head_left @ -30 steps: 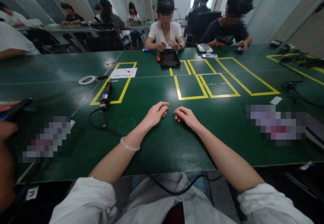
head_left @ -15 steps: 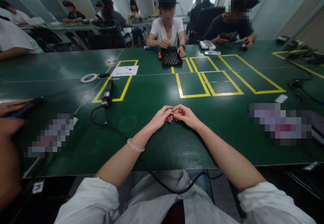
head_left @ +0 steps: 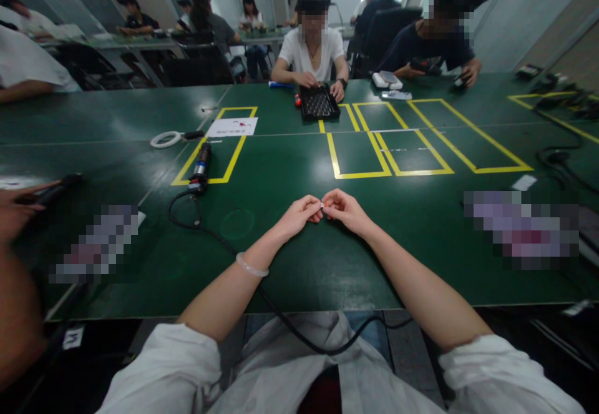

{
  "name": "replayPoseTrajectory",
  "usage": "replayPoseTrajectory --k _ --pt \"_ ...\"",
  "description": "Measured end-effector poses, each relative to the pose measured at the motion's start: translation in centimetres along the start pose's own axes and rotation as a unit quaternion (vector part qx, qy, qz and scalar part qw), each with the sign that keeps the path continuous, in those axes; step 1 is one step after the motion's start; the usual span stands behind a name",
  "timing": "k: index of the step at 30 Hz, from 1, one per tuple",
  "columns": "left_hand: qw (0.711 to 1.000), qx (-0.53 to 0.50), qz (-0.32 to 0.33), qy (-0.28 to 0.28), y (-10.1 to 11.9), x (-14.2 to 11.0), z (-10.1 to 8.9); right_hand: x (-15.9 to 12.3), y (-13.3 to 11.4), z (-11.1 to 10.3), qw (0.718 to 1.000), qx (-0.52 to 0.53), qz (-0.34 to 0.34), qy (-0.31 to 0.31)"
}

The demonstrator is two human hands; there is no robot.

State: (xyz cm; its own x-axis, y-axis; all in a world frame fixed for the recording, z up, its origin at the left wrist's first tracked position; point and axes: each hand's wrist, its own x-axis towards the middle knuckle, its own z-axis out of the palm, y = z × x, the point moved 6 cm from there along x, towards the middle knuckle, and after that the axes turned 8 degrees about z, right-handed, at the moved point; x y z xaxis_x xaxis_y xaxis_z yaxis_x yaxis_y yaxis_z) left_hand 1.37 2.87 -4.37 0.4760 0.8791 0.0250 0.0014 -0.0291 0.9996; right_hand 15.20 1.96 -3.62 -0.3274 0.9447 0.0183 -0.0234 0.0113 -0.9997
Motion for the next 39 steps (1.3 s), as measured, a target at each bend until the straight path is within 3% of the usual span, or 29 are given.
replayPoseTrajectory --k 17,27,39 --pt "1.000 -0.020 -0.004 0.009 0.1 -0.1 -0.2 0.0 -0.1 -0.4 1.000 -0.016 0.011 0.019" --pt "0.998 0.006 0.067 0.002 1.2 -0.2 0.2 0.1 -0.2 -0.7 0.999 -0.031 -0.001 0.037" --pt "0.993 0.053 0.101 0.011 1.8 0.0 -0.2 0.1 -0.2 -1.0 0.997 -0.040 -0.037 0.057"
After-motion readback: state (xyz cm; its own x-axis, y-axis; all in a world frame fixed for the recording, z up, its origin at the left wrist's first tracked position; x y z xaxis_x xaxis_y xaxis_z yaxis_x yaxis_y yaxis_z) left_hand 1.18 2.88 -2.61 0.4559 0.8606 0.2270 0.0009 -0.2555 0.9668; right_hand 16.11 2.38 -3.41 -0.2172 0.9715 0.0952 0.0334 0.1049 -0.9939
